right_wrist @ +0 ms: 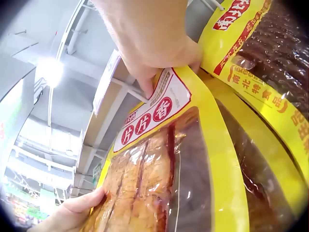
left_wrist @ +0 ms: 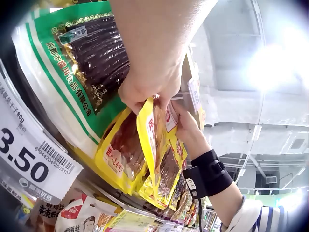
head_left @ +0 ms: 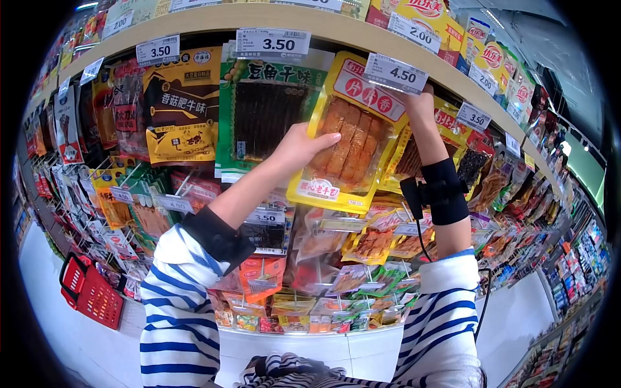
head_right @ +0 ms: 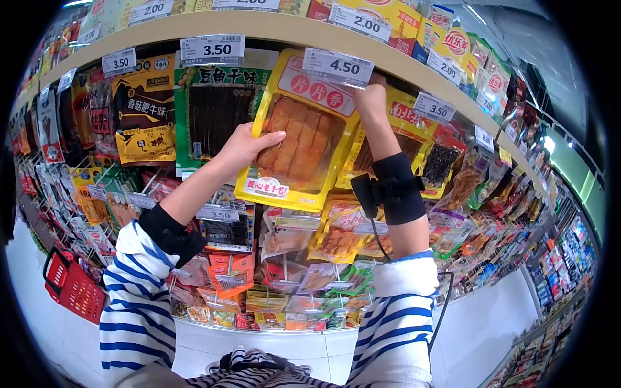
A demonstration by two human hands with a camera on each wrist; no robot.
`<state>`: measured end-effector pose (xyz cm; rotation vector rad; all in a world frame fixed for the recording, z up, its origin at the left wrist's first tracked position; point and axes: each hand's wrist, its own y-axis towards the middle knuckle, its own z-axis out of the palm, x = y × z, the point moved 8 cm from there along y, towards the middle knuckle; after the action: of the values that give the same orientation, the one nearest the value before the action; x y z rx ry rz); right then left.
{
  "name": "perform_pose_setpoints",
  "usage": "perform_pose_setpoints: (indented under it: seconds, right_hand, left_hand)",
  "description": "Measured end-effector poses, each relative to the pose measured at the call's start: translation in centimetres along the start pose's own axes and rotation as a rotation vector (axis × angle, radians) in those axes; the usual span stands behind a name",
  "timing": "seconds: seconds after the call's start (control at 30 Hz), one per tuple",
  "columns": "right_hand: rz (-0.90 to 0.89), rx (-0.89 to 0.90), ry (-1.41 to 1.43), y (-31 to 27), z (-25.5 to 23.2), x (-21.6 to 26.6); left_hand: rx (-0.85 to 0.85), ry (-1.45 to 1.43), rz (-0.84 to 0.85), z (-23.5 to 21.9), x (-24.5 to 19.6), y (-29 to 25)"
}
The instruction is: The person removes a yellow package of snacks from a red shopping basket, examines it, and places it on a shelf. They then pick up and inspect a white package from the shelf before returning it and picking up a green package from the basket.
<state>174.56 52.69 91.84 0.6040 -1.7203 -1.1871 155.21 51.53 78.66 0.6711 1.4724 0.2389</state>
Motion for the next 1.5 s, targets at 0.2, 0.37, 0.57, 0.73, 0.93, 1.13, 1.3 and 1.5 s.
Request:
perform_pose_setpoints:
  seconds: [0.2,0.37,0.57,0.73,0.93,1.13,1.3,1.5]
  right_hand:
    - [0.146,0.029,0.096,-1.7,-1.7,-2.5]
    - [0.497,0.179,0.436,-8.8,-1.7,-4.4]
    - [0.622,0.424,0.353,-15.6,-1.4,-5.6]
    - [0.604,0.399,0.398,-15.3,-1.4,-6.0]
    - [0.573,0.418,0.215,-15.0,-1.2,-7.9]
    - [0.621,0.387,0.294,-16.1,-2.1,-7.5]
    - [0.554,0.36,0.536,-17.1,-4.2,-6.8]
    - [0.579,0.315,0.784,-20.4,-7.2,-6.5]
  left_hand:
    - [-0.081,0.021,0.018,-0.2,1.1,-0.2]
    - [-0.182,0.064,0.24,-0.4,2.0,-1.9]
    - [-0.253,0.074,0.141,0.5,3.0,-4.9]
    - [-0.332,0.065,0.093,0.0,4.2,-3.8]
    - [-0.38,0.138,0.074,0.0,4.7,-3.4]
    - [-0.416,0.342,0.177,-0.2,3.4,-4.2]
    - [-0.422,0.358,0.181,0.7,1.0,-6.7]
    - [-0.545,0.679,0.318,1.8,-1.2,-12.2]
